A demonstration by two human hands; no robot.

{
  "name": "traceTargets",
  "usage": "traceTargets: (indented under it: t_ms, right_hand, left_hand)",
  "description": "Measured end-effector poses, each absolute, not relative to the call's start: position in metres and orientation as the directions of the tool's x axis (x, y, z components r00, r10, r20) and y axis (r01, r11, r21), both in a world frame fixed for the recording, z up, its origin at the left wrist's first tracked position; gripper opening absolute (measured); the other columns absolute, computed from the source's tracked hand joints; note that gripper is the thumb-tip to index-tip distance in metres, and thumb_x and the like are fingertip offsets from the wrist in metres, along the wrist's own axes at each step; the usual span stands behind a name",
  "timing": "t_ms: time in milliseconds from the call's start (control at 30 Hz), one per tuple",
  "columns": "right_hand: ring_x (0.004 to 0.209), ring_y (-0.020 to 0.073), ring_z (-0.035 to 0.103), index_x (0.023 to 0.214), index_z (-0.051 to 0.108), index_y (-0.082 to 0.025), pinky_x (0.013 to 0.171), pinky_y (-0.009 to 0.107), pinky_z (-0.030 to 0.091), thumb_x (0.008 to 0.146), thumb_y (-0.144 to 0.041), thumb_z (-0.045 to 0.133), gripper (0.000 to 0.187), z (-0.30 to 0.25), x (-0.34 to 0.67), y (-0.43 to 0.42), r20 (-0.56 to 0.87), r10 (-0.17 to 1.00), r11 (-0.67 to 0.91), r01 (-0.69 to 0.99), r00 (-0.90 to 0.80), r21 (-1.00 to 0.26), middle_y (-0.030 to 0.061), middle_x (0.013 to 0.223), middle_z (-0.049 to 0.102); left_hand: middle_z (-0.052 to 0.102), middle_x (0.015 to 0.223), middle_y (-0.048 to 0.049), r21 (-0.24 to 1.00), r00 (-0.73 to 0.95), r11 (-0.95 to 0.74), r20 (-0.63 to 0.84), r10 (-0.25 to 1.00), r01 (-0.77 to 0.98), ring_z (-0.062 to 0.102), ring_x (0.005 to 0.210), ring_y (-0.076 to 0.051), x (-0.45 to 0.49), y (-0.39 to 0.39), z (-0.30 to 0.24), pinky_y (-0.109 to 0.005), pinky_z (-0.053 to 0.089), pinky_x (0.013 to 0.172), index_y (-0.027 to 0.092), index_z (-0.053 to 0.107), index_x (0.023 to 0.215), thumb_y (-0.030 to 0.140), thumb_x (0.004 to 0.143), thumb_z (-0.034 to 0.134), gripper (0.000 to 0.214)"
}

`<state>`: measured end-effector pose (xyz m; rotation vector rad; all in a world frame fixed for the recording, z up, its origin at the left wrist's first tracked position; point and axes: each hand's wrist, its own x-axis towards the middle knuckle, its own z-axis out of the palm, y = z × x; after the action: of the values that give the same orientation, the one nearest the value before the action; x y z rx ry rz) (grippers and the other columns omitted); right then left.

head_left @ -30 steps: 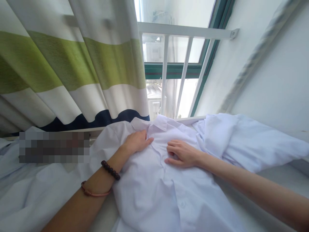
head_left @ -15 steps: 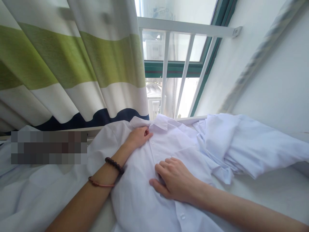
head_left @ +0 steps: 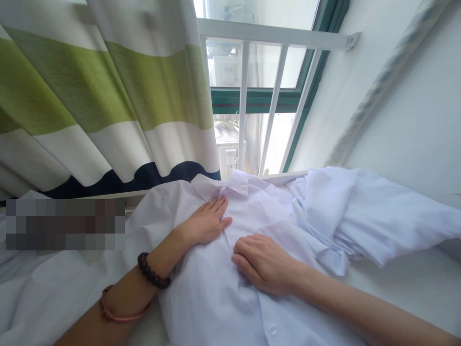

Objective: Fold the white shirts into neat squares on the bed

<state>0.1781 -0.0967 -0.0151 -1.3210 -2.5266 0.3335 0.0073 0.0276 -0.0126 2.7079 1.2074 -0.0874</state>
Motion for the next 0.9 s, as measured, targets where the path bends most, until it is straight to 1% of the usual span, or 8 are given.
traceTargets:
  t_ms: [100,233,333,433,533,600,733,900]
  right_hand:
    - [0.078,0.0168,0.053,0.099,0.053,-0.017,0.075,0.029,0.038,0.096,-0.032,0.037,0.023,-0.011,0.185,-0.095,0.139,0.855,0.511,0.764,-0.500,-0.394,0.0046,0.088,0.060]
    - [0.081,0.0189,0.053,0.106,0.054,-0.017,0.077,0.032,0.041,0.092,-0.039,0.046,0.027,-0.004,0.189,-0.099,0.087,0.858,0.492,0.762,-0.505,-0.421,0.0057,0.091,0.058]
    - [0.088,0.0209,0.053,0.110,0.055,-0.016,0.080,0.033,0.043,0.090,-0.043,0.049,0.034,-0.006,0.195,-0.105,0.102,0.868,0.480,0.767,-0.487,-0.426,0.0083,0.098,0.057]
    - [0.097,0.0208,0.051,0.124,0.052,-0.018,0.087,0.033,0.042,0.091,-0.038,0.050,0.038,-0.015,0.201,-0.110,0.199,0.830,0.553,0.723,-0.521,-0.415,0.0097,0.110,0.054]
    - [0.098,0.0187,0.050,0.125,0.054,-0.023,0.089,0.032,0.041,0.095,-0.030,0.043,0.033,-0.020,0.204,-0.112,0.260,0.762,0.646,0.671,-0.593,-0.364,0.0081,0.114,0.055]
    - [0.103,0.0193,0.049,0.125,0.055,-0.024,0.093,0.034,0.039,0.097,-0.027,0.039,0.032,-0.019,0.203,-0.112,0.247,0.722,0.690,0.649,-0.646,-0.319,0.0069,0.118,0.056]
    - [0.120,0.0216,0.043,0.131,0.050,-0.024,0.101,0.038,0.034,0.097,-0.024,0.038,0.036,-0.013,0.203,-0.111,0.196,0.688,0.723,0.634,-0.699,-0.276,0.0054,0.130,0.054]
    - [0.121,0.0205,0.045,0.131,0.049,-0.023,0.103,0.039,0.034,0.096,-0.027,0.039,0.037,-0.013,0.208,-0.106,0.196,0.731,0.680,0.674,-0.654,-0.289,0.0077,0.132,0.052]
  left_hand:
    - [0.006,0.158,-0.0095,0.150,0.669,-0.652,-0.158,0.726,0.743,0.005,0.145,-0.025,0.004,0.031,-0.016,-0.044,0.011,0.117,0.014,0.014,0.151,0.051,0.097,0.020,0.066]
    - [0.007,0.158,-0.0088,0.178,0.693,-0.669,-0.173,0.700,0.721,0.005,0.146,-0.025,0.000,0.040,-0.015,-0.044,0.011,0.117,0.013,0.014,0.152,0.054,0.096,0.022,0.069]
    - [0.022,0.156,-0.0126,0.171,0.719,-0.703,-0.052,0.693,0.690,0.018,0.144,-0.027,-0.004,0.032,-0.010,-0.044,0.018,0.117,0.011,0.026,0.148,0.048,0.097,0.028,0.064]
    - [0.042,0.145,-0.0141,0.156,0.735,-0.747,0.138,0.664,0.646,0.038,0.134,-0.027,-0.008,0.010,-0.003,-0.043,0.030,0.112,0.014,0.044,0.139,0.043,0.097,0.033,0.052]
    - [0.050,0.138,-0.0099,0.159,0.754,-0.770,0.161,0.637,0.618,0.045,0.127,-0.025,-0.012,-0.011,0.001,-0.042,0.036,0.108,0.023,0.051,0.135,0.045,0.098,0.033,0.046]
    - [0.045,0.144,-0.0080,0.145,0.760,-0.760,0.069,0.646,0.633,0.039,0.133,-0.025,-0.015,-0.016,-0.002,-0.044,0.031,0.111,0.025,0.048,0.137,0.047,0.098,0.031,0.048]
    - [0.019,0.157,-0.0026,0.119,0.738,-0.729,-0.108,0.666,0.674,0.016,0.144,-0.025,-0.019,-0.007,-0.011,-0.047,0.015,0.116,0.028,0.028,0.148,0.054,0.097,0.026,0.058]
    - [0.013,0.158,0.0009,0.105,0.721,-0.714,-0.124,0.682,0.693,0.011,0.145,-0.023,-0.017,0.002,-0.016,-0.044,0.011,0.117,0.030,0.024,0.150,0.057,0.097,0.021,0.059]
